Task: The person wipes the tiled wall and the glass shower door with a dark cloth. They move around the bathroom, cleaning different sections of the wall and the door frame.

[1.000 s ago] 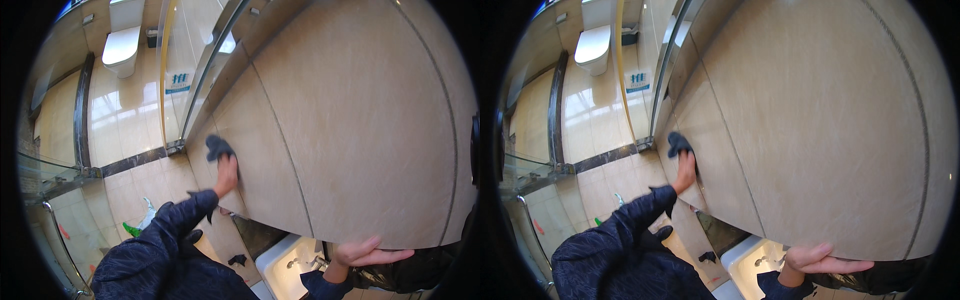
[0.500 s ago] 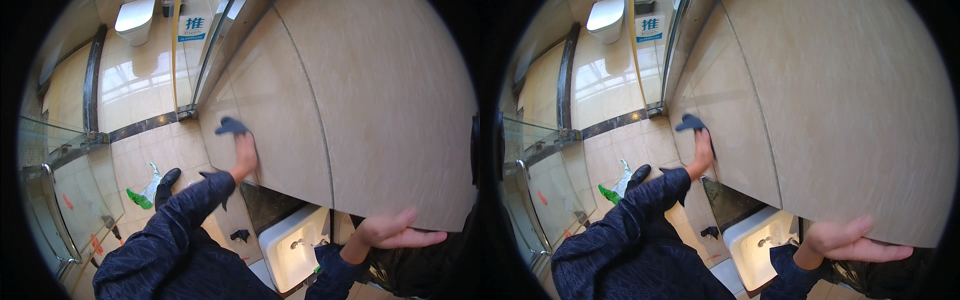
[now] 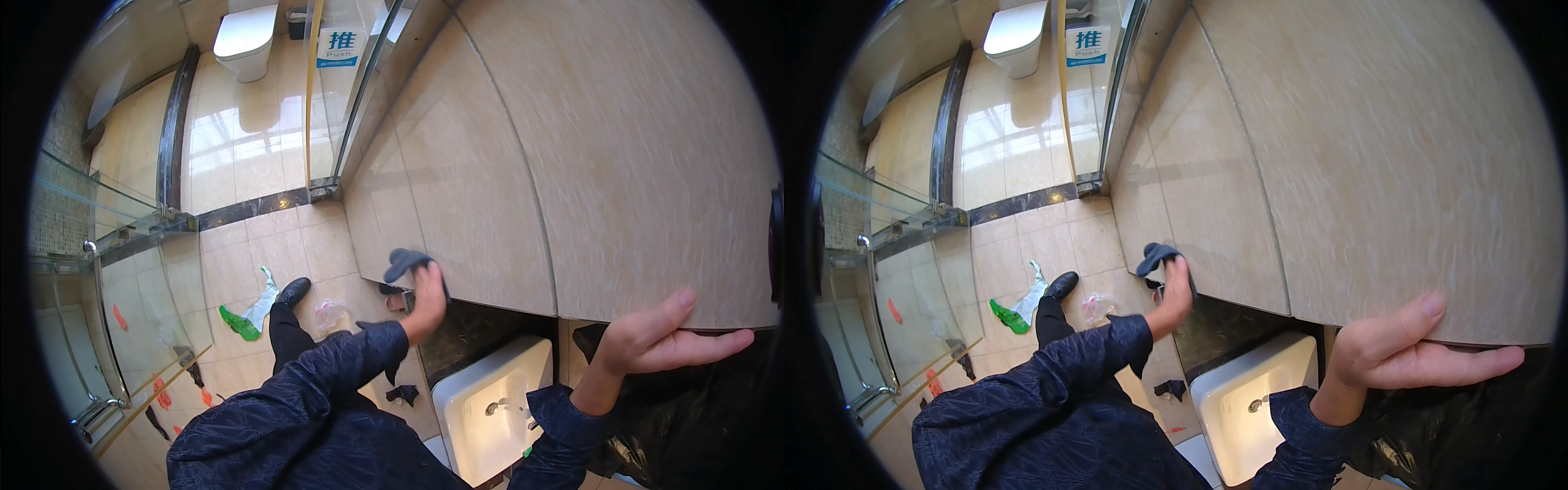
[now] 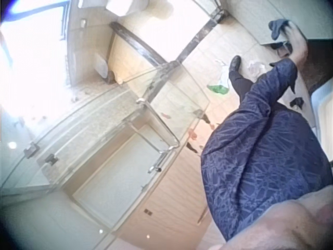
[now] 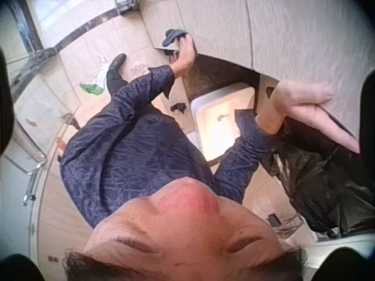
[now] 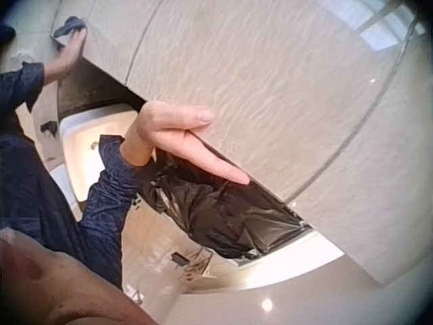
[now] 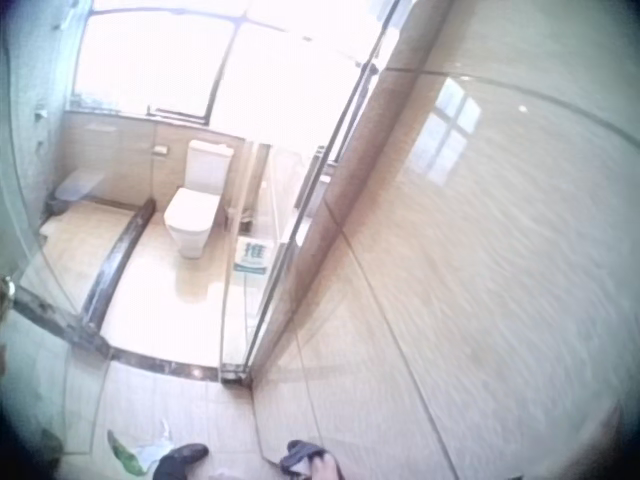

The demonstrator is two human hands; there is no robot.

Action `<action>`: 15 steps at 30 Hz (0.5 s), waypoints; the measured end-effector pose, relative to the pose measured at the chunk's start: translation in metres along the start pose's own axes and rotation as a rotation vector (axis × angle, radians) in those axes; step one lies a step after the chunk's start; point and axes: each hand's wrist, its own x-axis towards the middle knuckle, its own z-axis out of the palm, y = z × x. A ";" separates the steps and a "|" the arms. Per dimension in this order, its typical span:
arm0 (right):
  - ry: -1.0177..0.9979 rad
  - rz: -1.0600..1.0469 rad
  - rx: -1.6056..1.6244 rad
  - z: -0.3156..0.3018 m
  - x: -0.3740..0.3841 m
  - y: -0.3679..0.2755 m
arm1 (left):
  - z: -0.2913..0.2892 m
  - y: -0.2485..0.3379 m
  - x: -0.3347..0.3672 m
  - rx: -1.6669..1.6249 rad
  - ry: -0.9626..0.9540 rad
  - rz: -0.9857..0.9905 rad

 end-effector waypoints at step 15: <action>0.086 0.005 0.027 0.005 0.002 -0.002 | -0.009 0.057 0.089 -0.238 0.024 -0.204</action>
